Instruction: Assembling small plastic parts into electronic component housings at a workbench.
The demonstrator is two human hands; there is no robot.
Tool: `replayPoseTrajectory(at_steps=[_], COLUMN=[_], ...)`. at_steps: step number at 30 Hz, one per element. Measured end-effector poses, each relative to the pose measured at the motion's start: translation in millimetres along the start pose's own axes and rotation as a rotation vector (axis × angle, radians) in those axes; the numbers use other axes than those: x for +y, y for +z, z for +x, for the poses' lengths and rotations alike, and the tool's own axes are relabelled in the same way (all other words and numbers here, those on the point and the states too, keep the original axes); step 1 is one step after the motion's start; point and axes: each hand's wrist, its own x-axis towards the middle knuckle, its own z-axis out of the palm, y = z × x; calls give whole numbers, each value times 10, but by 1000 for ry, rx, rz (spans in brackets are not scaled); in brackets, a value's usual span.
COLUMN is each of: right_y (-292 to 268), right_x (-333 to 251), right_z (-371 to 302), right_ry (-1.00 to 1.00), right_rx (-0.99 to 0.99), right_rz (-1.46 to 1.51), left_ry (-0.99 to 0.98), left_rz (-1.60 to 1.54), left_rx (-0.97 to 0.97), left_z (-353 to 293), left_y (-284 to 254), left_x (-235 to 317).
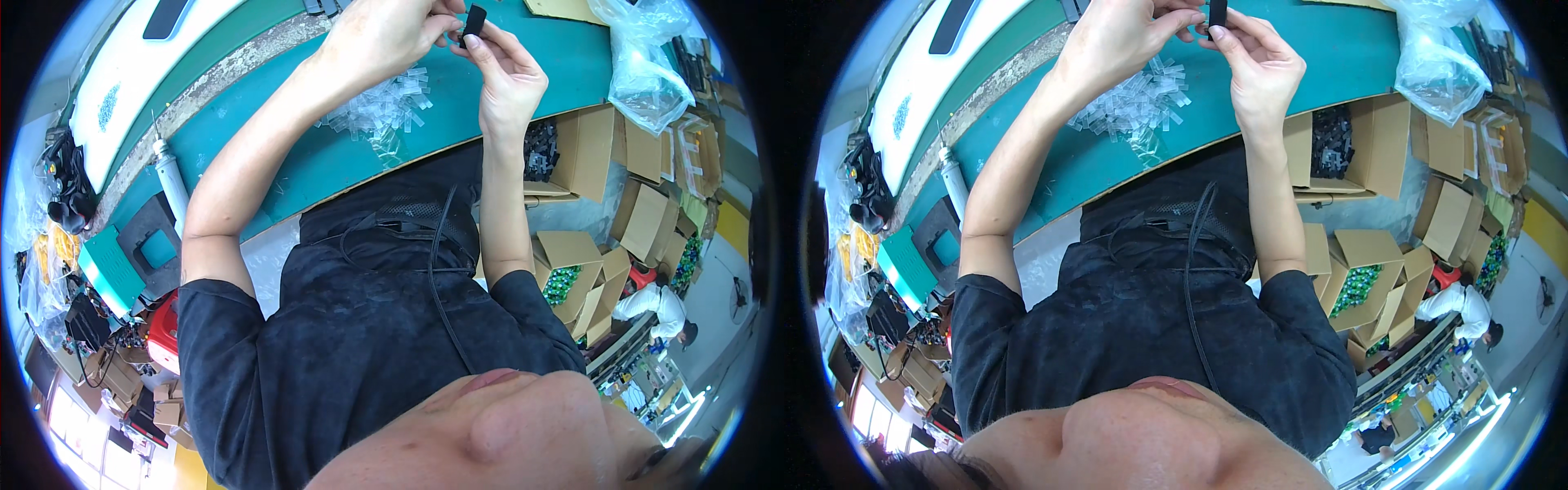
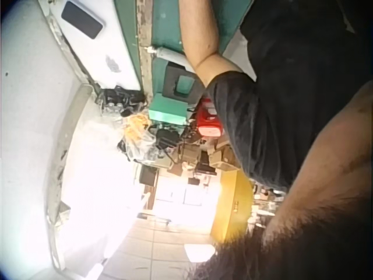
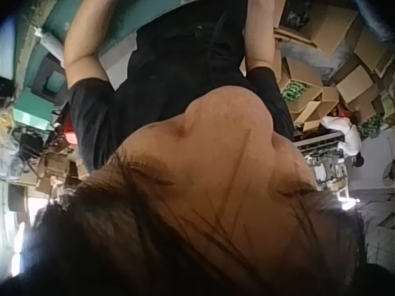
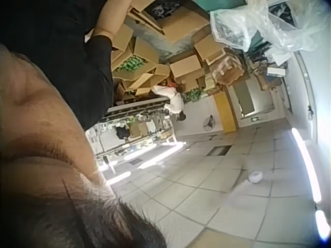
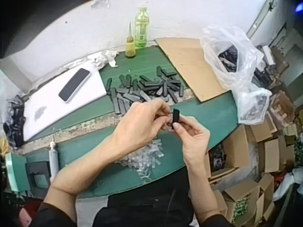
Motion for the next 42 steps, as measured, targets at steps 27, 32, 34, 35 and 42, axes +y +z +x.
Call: replayPoseTrajectory(at_steps=[27, 32, 34, 35, 42], right_y=[-181, -648, -1020, -1217, -2273], right_x=[164, -645, -899, -999, -815], right_z=[-22, -340, -478, -541, -807], right_ry=[-266, -37, 84, 182, -46], right_rx=[-39, -13, -50, -43, 20], right_rz=[-626, -505, -606, -686, -2004], left_ry=[234, 45, -11, -33, -70], left_rz=[360, 552, 683, 738, 737], left_rx=[-138, -245, -313, -352, -363], left_z=[12, 7, -54, -66, -107], left_y=[3, -228, -227, -214, -84], left_x=[-328, -143, -171, -176, -268])
